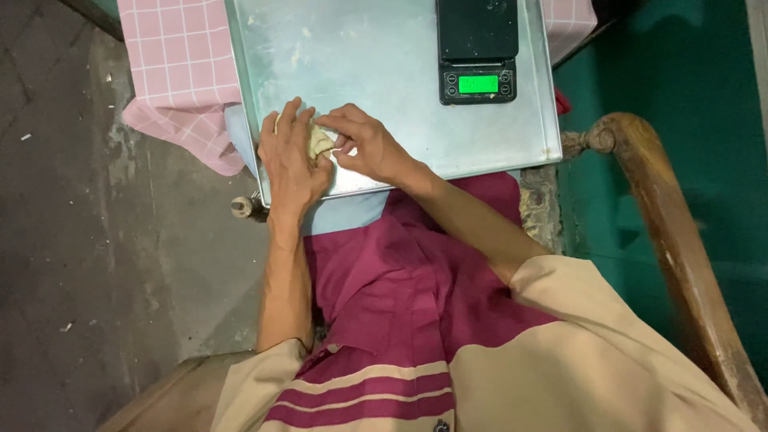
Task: Manually shaping small pieces of dough into uniform thin cylinders and arranging them in rows on a metal tray.
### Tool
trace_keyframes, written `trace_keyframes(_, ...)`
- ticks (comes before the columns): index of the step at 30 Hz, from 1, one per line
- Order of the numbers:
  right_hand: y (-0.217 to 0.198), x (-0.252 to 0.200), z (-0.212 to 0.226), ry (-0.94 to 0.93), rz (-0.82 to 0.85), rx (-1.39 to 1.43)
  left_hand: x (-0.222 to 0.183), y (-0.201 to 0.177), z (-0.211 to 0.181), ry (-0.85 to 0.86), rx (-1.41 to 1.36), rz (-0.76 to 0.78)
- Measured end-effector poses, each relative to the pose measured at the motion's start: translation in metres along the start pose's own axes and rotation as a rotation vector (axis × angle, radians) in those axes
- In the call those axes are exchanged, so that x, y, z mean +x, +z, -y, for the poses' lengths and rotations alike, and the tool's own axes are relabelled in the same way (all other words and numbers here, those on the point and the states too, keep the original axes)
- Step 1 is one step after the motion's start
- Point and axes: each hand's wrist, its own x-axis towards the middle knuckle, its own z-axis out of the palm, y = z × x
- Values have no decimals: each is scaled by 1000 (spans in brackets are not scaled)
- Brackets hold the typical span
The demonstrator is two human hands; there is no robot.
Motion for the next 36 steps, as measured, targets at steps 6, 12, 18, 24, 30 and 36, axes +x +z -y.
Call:
trace_keyframes(6, 4, 4, -4, -178, 78, -264, -4, 3, 6, 35, -36, -54)
trace_keyframes(12, 9, 7, -22, -263, 35, -376, -4, 1, 5, 110, -33, -85)
trace_keyframes(18, 8, 13, -18, -126, 11, -305, 0, 16, 26, 214, -57, -159)
trace_keyframes(24, 8, 9, 5, 185, -48, -198, -5, 4, 11, 132, -80, -87)
trace_keyframes(30, -8, 1, 29, 478, -75, 198, -1, 12, 24, 259, -70, -137)
trace_keyframes(36, -66, -51, 31, 382, -256, 250, 1, 5, 14, 195, -51, -102)
